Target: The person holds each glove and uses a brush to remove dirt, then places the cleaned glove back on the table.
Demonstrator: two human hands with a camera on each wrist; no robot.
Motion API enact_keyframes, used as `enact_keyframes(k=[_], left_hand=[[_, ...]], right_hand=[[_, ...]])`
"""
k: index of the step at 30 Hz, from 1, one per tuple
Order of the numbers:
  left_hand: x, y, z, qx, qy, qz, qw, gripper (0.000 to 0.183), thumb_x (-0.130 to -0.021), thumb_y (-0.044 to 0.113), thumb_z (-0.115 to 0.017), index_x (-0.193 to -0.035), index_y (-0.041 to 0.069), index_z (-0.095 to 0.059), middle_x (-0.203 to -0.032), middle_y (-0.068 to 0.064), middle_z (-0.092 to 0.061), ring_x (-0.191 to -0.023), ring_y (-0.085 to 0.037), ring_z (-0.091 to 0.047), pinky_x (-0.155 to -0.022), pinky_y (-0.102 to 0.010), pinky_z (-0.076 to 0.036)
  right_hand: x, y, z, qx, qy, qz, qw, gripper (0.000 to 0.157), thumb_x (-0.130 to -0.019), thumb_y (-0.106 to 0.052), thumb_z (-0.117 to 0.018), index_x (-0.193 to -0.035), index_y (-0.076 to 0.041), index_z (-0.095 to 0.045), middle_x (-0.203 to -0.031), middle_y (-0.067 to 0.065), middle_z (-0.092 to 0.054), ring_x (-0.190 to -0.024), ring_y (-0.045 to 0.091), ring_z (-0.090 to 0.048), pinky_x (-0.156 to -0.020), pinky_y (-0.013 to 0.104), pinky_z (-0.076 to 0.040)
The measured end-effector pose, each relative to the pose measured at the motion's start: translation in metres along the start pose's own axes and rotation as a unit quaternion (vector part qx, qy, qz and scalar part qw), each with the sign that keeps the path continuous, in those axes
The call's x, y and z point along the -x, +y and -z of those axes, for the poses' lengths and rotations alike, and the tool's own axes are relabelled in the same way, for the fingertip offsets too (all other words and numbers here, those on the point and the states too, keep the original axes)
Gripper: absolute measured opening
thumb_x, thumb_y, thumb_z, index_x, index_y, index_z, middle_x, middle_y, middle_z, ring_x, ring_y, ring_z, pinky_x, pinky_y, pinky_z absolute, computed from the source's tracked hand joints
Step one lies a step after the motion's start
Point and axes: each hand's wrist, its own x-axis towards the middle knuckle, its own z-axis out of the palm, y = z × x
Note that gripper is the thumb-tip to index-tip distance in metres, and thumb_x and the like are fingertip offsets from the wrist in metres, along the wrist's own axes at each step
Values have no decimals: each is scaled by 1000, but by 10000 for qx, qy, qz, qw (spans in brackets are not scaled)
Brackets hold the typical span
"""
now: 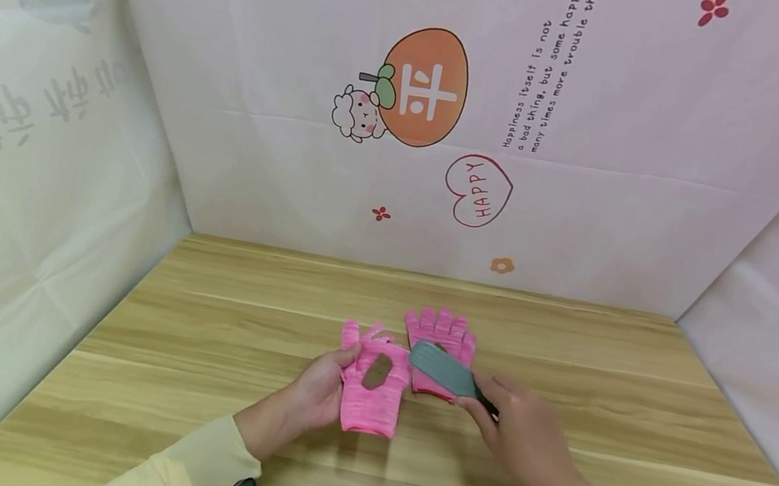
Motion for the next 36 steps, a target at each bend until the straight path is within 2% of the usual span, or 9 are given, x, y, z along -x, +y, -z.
enact_keyframes(k=[3,7,11,16,22,25,30,36], left_hand=[[0,0,-1,-29,-21,25,10000,44,-106,24,-31,-142,-2,-28,-127,-14,-55,-112,-24,-56,-108,-45,-37],[0,-1,-2,-40,-101,77,9999,44,-106,24,-32,-141,-3,-29,-125,-14,-56,-112,-24,-57,-108,-44,-37],[2,-2,-6,-26,-312,157,9994,46,-107,24,-31,-144,-3,-26,-132,-16,-54,-120,-27,-54,-109,-44,-36],[1,-3,-9,109,-450,231,9987,48,-107,24,-28,-148,-1,-24,-143,-19,-45,-130,-32,-44,-110,-45,-34],[2,-3,-9,106,-262,203,9994,47,-107,24,-30,-147,-1,-30,-141,-19,-47,-126,-32,-49,-107,-45,-38],[2,-3,-9,68,-325,189,9993,48,-107,24,-28,-151,4,-26,-139,-16,-50,-124,-29,-52,-108,-45,-37],[2,-4,-8,-74,-437,161,9989,49,-107,24,-27,-152,5,-23,-138,-14,-52,-122,-26,-54,-108,-45,-36],[3,-4,-7,-48,-549,207,9983,50,-107,24,-25,-154,9,-18,-143,-15,-46,-124,-27,-52,-108,-45,-36]], right_hand=[[-2,1,2,-48,212,150,9997,41,-78,-21,-82,-112,0,-72,-79,4,-64,-55,5,-42,-45,17,-37],[-6,-2,1,89,362,340,9987,42,-74,-23,-84,-109,-2,-73,-80,4,-67,-55,6,-47,-45,17,-38],[-10,-11,-4,160,224,415,9988,42,-76,-28,-83,-109,-5,-74,-81,3,-68,-57,8,-51,-45,19,-41],[-14,-19,-10,-13,72,497,9987,38,-77,-27,-83,-106,-4,-73,-78,1,-66,-58,8,-50,-48,20,-42],[-15,-21,-11,-110,-26,385,9992,37,-79,-27,-81,-107,-3,-73,-78,2,-66,-58,8,-48,-48,20,-41],[-14,-21,-11,-138,-76,300,9994,36,-80,-26,-81,-106,-3,-73,-79,3,-67,-58,9,-49,-49,21,-43],[-12,-19,-11,-128,-38,248,9996,38,-80,-26,-81,-108,-1,-73,-83,5,-68,-60,11,-56,-50,25,-48],[-9,-16,-12,-182,-5,174,9997,42,-81,-26,-80,-112,0,-72,-98,12,-72,-74,21,-69,-58,33,-57]])
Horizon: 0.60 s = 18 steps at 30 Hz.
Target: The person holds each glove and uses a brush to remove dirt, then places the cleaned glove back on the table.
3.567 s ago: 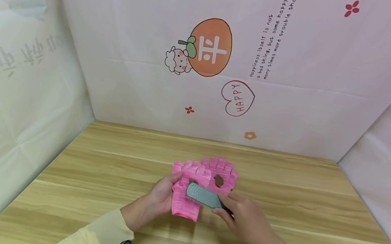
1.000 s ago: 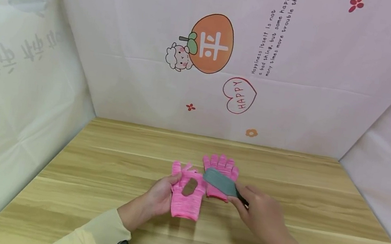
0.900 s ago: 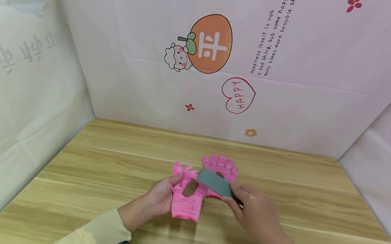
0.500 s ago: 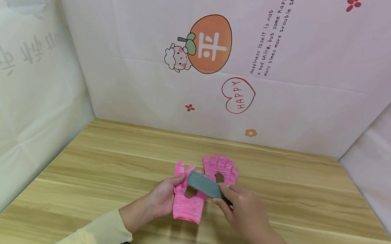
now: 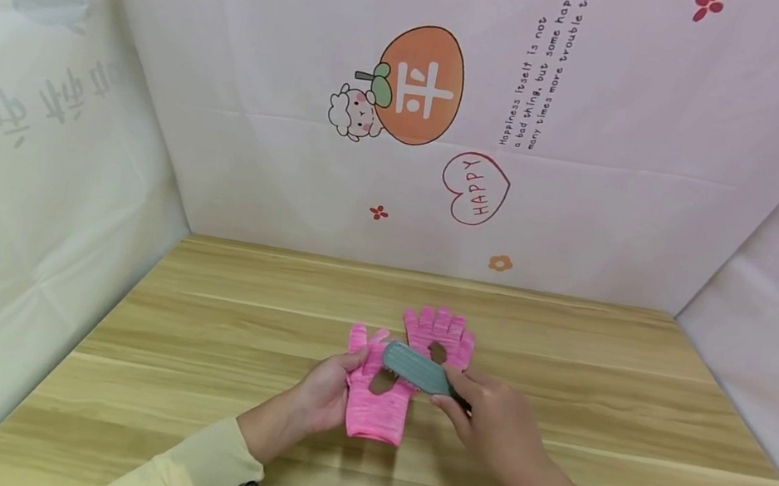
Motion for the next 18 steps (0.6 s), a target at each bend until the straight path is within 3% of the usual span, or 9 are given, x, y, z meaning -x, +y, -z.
enact_keyframes(k=[8,13,18], left_hand=[[2,0,1,-72,24,-20,10000,49,-107,24,-26,-154,10,-20,-140,-16,-50,-120,-28,-55,-106,-46,-39],[3,0,1,47,-31,-16,10000,49,-108,23,-24,-156,20,-19,-142,-12,-49,-120,-26,-55,-107,-47,-38],[4,0,1,155,-84,28,9998,48,-108,23,-23,-155,20,-22,-140,-9,-51,-120,-25,-55,-107,-47,-37]], right_hand=[[3,2,0,-86,18,-66,9999,40,-81,-25,-80,-112,-2,-72,-94,9,-71,-75,18,-68,-59,31,-57],[5,4,1,-66,128,31,9999,39,-80,-24,-81,-111,-2,-73,-91,8,-71,-72,16,-67,-57,29,-56],[6,5,2,-78,204,74,9997,39,-79,-23,-81,-110,-1,-73,-90,7,-71,-72,16,-67,-57,29,-55]])
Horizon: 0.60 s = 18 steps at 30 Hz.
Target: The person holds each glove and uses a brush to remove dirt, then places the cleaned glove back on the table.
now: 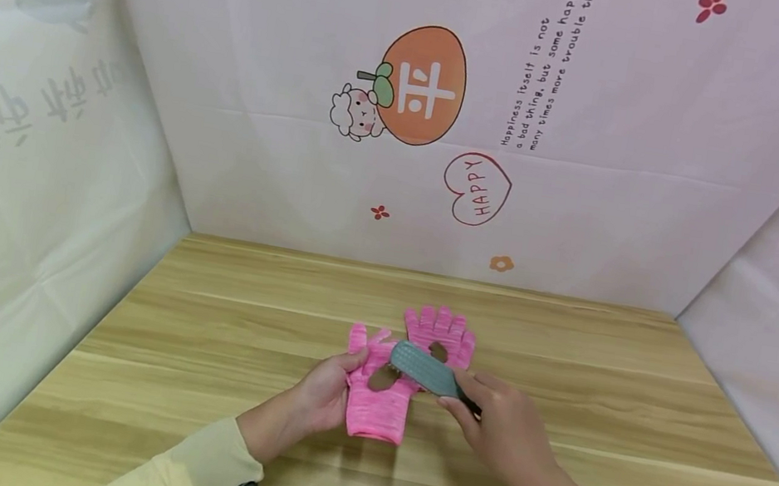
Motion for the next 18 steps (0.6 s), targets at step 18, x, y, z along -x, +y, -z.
enact_keyframes(k=[18], left_hand=[[-2,4,7,-165,440,-33,9989,49,-106,25,-30,-148,0,-22,-133,-18,-52,-115,-25,-57,-108,-45,-37]], right_hand=[[5,11,9,155,-38,-245,9996,41,-80,-24,-80,-111,1,-72,-75,2,-64,-56,5,-43,-46,18,-37]])
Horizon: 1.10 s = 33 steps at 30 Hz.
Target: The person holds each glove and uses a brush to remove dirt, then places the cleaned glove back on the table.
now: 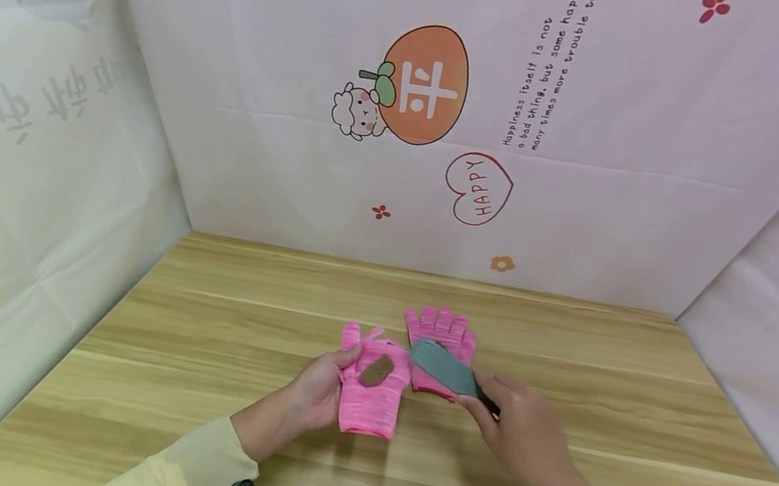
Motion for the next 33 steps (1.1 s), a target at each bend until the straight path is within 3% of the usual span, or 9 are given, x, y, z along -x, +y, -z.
enact_keyframes(k=[5,9,13,16,20,26,33], left_hand=[[1,2,0,-7,-57,12,10000,46,-107,25,-28,-145,-1,-24,-120,-12,-58,-109,-23,-59,-108,-46,-37],[2,2,-1,29,-109,-19,9999,47,-107,24,-28,-146,0,-23,-122,-13,-58,-112,-25,-58,-108,-47,-36],[3,1,-3,87,-174,-49,9998,50,-107,23,-27,-152,5,-18,-126,-12,-58,-119,-27,-55,-109,-46,-36],[3,1,-5,120,-168,-50,9998,49,-107,23,-27,-151,3,-21,-123,-9,-61,-120,-25,-55,-109,-45,-36],[2,0,-7,57,-177,-38,9998,48,-107,25,-28,-146,-3,-26,-123,-9,-61,-122,-26,-53,-109,-44,-36],[1,-2,-8,-69,-188,-85,9998,50,-107,24,-28,-149,-2,-23,-144,-19,-44,-133,-34,-40,-109,-45,-35],[0,-3,-7,-110,-120,-82,9998,50,-107,24,-26,-149,-3,-20,-149,-24,-34,-135,-37,-36,-109,-48,-35]], right_hand=[[-2,2,3,26,158,50,9999,41,-76,-21,-83,-110,0,-72,-77,1,-64,-55,3,-39,-44,16,-32],[-5,-3,0,28,391,472,9981,40,-78,-26,-81,-108,-1,-73,-79,4,-67,-55,6,-46,-44,17,-37],[-8,-14,-6,-36,345,735,9967,38,-80,-29,-80,-107,-2,-74,-80,4,-67,-58,10,-55,-47,22,-46],[-10,-21,-8,-86,230,745,9969,37,-78,-28,-81,-106,-4,-74,-80,2,-67,-60,9,-57,-49,23,-48],[-11,-26,-10,-88,135,734,9972,37,-76,-28,-83,-103,-6,-74,-73,-3,-61,-56,5,-49,-46,19,-41],[-9,-24,-14,-29,-68,637,9979,36,-76,-28,-83,-102,-4,-74,-73,-2,-62,-55,4,-47,-45,19,-39],[-7,-22,-13,-236,-365,404,9982,38,-78,-25,-82,-106,0,-74,-76,0,-64,-57,4,-44,-48,17,-39]])
